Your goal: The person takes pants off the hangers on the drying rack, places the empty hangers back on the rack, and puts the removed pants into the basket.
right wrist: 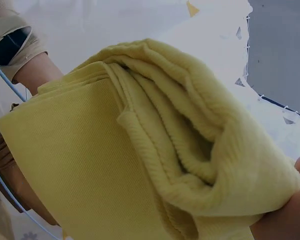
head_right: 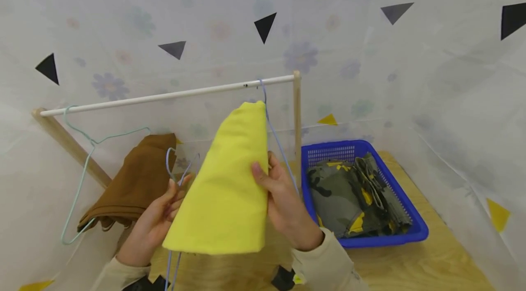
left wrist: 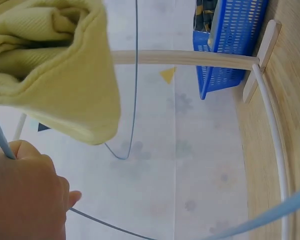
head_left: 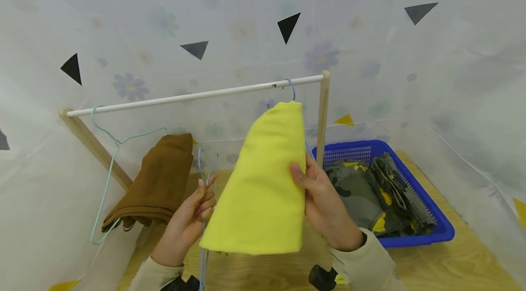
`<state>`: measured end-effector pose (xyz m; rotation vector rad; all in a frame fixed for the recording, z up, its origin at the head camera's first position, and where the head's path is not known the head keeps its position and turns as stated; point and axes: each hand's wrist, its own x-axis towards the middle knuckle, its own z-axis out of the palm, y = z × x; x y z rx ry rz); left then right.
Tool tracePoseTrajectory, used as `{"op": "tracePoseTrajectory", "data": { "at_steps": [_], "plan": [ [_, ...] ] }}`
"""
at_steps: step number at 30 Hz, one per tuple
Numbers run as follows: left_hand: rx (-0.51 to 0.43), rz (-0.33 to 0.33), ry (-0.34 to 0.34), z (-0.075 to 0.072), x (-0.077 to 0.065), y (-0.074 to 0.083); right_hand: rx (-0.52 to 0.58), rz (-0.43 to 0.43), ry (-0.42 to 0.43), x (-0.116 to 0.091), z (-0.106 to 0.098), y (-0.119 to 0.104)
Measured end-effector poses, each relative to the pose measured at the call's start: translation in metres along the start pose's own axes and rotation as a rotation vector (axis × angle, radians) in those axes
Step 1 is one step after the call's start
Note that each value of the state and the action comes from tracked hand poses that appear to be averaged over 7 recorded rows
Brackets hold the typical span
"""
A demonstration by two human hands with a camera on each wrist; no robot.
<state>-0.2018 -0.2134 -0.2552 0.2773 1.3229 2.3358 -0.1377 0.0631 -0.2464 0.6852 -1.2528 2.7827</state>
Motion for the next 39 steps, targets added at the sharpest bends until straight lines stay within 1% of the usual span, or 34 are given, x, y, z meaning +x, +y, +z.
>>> {"op": "tracePoseTrajectory", "data": {
  "at_steps": [3,7,9,11,13,18,20,25,28,34,36,39],
  "plan": [
    [0.0,-0.016,0.021,0.001,0.003,-0.002,0.039,0.002,-0.009,-0.004,0.003,-0.005],
    [0.005,-0.027,0.048,0.002,0.006,-0.005,0.059,0.015,-0.01,-0.009,0.004,-0.007],
    [0.016,-0.028,0.051,0.003,0.006,-0.006,0.064,0.02,-0.009,-0.01,0.004,-0.007],
    [0.029,-0.026,0.048,0.003,0.006,-0.006,0.064,0.019,-0.013,-0.011,0.005,-0.008],
    [0.009,-0.029,0.036,0.004,0.006,-0.006,0.056,0.011,-0.017,-0.01,0.006,-0.01],
    [-0.005,-0.028,0.003,0.003,0.004,-0.004,0.022,-0.011,-0.012,-0.012,0.007,-0.017],
    [0.014,-0.022,0.006,0.003,0.003,-0.003,0.029,-0.021,-0.017,-0.013,0.007,-0.021],
    [0.041,-0.007,0.002,0.004,0.004,-0.001,0.075,-0.059,-0.062,-0.016,0.003,-0.029],
    [0.039,-0.003,-0.02,0.006,0.006,-0.001,0.105,-0.075,-0.082,-0.017,0.002,-0.035],
    [-0.032,-0.016,-0.051,0.013,0.011,0.002,0.198,-0.107,-0.13,-0.018,0.001,-0.05],
    [-0.042,-0.016,-0.054,0.016,0.013,0.003,0.245,-0.13,-0.158,-0.018,0.0,-0.056],
    [-0.057,-0.019,-0.048,0.022,0.015,0.005,0.282,-0.179,-0.183,-0.018,-0.001,-0.064]
  ]
}}
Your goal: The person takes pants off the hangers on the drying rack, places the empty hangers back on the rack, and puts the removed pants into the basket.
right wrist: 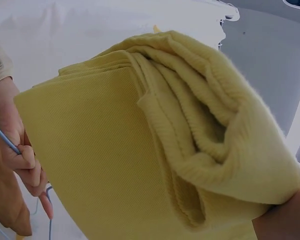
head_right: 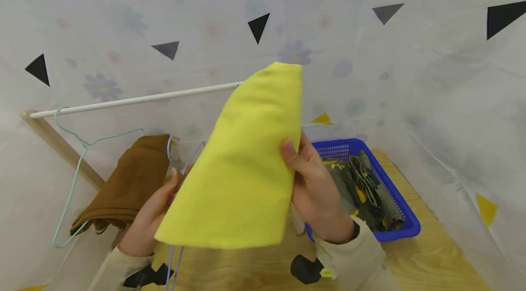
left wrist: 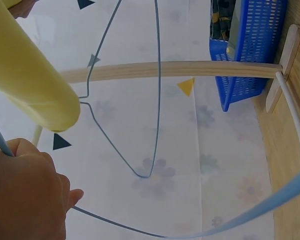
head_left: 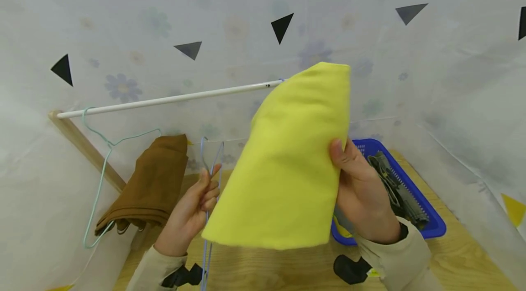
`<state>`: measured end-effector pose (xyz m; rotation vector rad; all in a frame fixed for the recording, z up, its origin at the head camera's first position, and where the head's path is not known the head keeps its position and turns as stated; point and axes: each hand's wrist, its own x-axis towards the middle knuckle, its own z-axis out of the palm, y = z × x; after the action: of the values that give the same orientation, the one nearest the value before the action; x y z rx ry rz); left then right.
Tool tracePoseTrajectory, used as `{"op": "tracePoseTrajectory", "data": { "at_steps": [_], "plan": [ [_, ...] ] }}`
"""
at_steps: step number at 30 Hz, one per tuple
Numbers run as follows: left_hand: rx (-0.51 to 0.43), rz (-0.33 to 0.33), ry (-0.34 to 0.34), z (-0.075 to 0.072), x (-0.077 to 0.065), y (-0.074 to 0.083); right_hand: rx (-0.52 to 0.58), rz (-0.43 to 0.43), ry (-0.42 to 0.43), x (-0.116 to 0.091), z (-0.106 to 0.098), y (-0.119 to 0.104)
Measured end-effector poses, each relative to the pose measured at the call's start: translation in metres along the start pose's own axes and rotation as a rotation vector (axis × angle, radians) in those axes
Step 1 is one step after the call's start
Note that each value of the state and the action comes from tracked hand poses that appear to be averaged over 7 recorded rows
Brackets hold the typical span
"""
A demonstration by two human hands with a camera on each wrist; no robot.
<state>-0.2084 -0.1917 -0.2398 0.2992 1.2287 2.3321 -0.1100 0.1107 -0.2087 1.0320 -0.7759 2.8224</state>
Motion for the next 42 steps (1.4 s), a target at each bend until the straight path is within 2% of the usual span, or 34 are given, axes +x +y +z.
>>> {"op": "tracePoseTrajectory", "data": {
  "at_steps": [4,9,13,17,21,27,34,42],
  "plan": [
    [-0.005,0.002,0.008,0.006,0.002,0.002,-0.009,-0.066,-0.016,0.003,0.0,-0.012],
    [0.037,0.016,0.004,0.009,0.004,0.003,0.069,-0.119,-0.058,0.008,-0.001,-0.026],
    [0.041,0.018,-0.001,0.011,0.004,0.003,0.21,-0.171,-0.097,0.012,-0.003,-0.037],
    [0.024,0.016,-0.014,0.011,0.004,0.002,0.374,-0.215,-0.102,0.014,-0.003,-0.046],
    [0.009,0.014,-0.02,0.011,0.004,0.001,0.468,-0.247,-0.093,0.015,-0.004,-0.054],
    [-0.005,0.007,-0.014,0.011,0.004,0.0,0.504,-0.292,-0.069,0.017,-0.006,-0.069],
    [-0.012,0.003,-0.024,0.009,0.004,0.0,0.508,-0.405,-0.006,0.022,-0.004,-0.084],
    [-0.007,-0.002,-0.035,0.009,0.004,-0.001,0.58,-0.434,-0.023,0.025,-0.007,-0.1]
  ]
}}
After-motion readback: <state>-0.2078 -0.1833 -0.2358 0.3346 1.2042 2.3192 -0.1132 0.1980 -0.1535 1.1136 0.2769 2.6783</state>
